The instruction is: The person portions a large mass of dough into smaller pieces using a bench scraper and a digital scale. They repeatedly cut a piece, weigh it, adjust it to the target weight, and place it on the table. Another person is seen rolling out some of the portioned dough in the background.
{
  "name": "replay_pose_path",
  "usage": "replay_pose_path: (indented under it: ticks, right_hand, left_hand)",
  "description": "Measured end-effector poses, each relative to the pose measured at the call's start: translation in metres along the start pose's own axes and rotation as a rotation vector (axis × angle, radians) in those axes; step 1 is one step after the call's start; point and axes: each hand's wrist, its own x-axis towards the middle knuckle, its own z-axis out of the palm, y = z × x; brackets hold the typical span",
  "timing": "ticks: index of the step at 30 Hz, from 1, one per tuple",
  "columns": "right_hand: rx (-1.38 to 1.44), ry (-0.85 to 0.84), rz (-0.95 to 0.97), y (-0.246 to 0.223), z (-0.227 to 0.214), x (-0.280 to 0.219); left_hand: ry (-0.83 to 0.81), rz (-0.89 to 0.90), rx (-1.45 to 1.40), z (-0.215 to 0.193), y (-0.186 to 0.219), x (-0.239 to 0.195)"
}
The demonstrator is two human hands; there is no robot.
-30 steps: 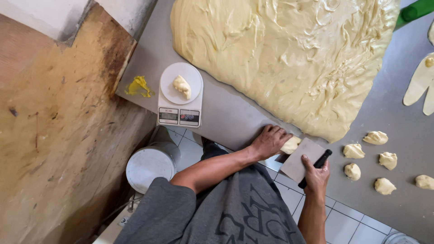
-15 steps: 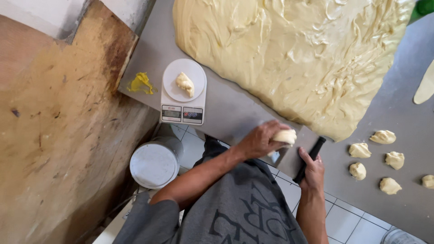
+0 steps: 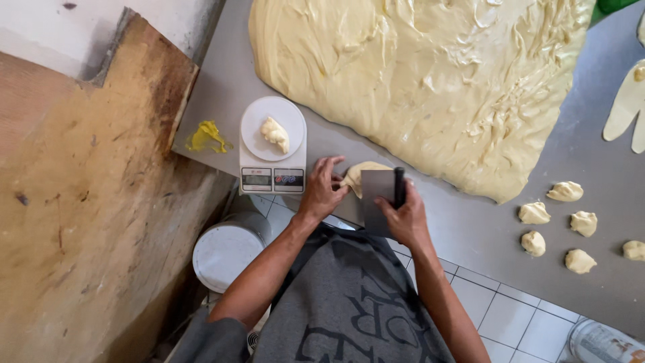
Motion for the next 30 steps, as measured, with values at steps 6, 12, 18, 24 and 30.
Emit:
replay_pose_path:
  ticks: [6, 12, 18, 24, 30]
  right_hand:
    - [-0.406, -0.113, 0.139, -0.015, 0.043, 0.007]
    - [-0.489, -0.158, 0.167, -0.019, 0.072, 0.021]
    - [-0.306, -0.14, 0.151, -0.016, 0.073, 0.03]
    - [0.029, -0.098, 0.11, -0.024, 0.047, 0.014]
    - [0.249, 0.01, 0.196, 0.01, 0.014, 0.003]
  left_hand:
    - [-0.014, 0.084, 0.216, -0.005, -0.013, -0.005]
    - [-0.07, 0.206, 0.314, -0.025, 0.002, -0.001]
    - [0.34, 0.539, 0.65, -0.097, 0.025, 0.014]
    - [0.49, 0.646, 0.93, -0.146, -0.005, 0.03]
    - [0.203, 0.604, 0.733, -0.147, -0.004, 0.042]
